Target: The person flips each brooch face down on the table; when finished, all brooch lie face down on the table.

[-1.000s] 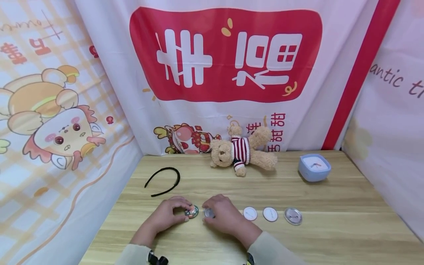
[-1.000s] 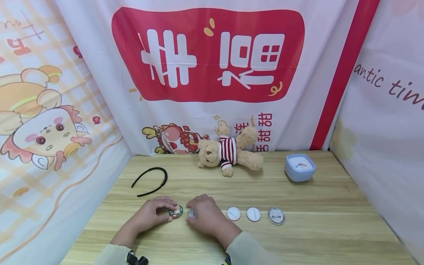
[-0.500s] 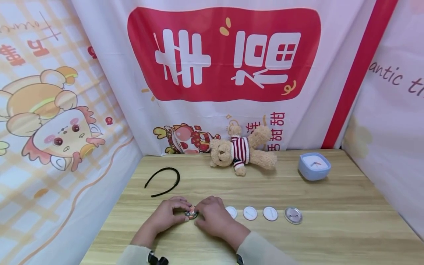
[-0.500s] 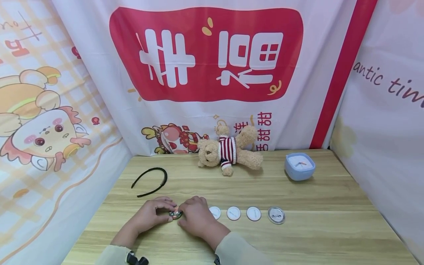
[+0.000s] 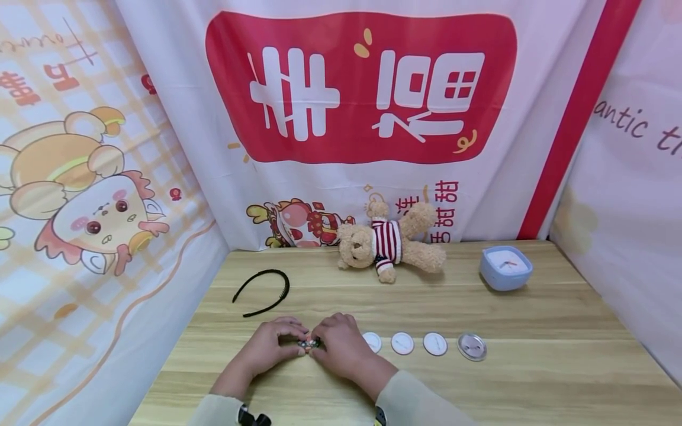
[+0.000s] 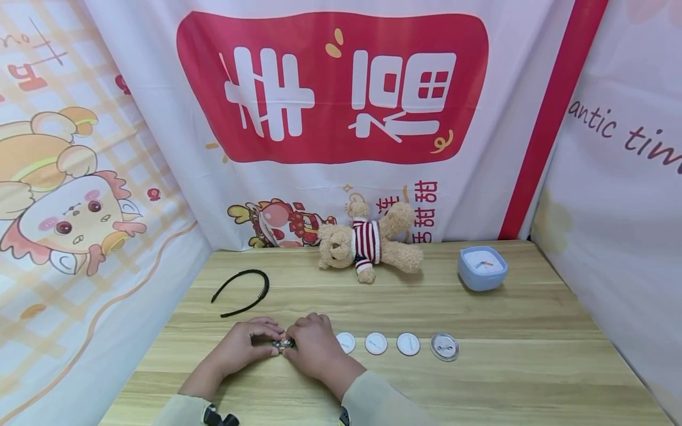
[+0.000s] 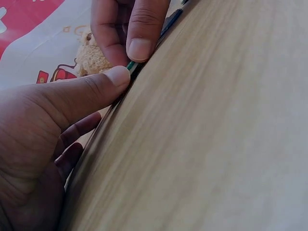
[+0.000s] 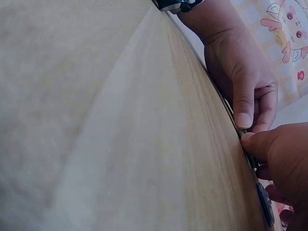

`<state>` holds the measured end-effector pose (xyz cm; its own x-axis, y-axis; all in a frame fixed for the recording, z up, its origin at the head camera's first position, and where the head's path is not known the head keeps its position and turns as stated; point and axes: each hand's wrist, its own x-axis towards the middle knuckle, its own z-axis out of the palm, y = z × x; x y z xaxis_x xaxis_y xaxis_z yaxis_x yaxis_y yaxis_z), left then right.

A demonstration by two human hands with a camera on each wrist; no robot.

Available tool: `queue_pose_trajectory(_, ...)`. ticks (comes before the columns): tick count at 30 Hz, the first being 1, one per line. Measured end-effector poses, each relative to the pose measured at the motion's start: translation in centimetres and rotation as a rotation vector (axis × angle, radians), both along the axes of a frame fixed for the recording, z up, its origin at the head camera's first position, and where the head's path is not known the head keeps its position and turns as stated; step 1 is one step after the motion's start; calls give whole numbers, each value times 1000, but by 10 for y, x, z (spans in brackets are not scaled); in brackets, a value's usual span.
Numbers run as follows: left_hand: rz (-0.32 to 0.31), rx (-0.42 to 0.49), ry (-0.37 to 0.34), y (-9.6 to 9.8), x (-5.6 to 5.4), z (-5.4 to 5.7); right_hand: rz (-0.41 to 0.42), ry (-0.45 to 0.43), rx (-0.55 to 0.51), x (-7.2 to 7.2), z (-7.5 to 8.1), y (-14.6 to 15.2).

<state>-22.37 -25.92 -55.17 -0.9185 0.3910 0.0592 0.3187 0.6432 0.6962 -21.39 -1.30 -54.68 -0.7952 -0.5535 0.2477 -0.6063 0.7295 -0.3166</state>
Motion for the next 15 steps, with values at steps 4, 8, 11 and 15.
queue_pose_trajectory(4,22,18,-17,-1,1,0,-10,-9,-24,0,1,1)
queue_pose_trajectory(8,27,37,-6,-1,0,0,-31,16,-55,0,2,2)
queue_pose_trajectory(11,46,44,23,2,0,-2,-47,54,-66,-1,1,2)
queue_pose_trajectory(15,116,51,47,8,2,-2,-60,61,-96,-2,0,2)
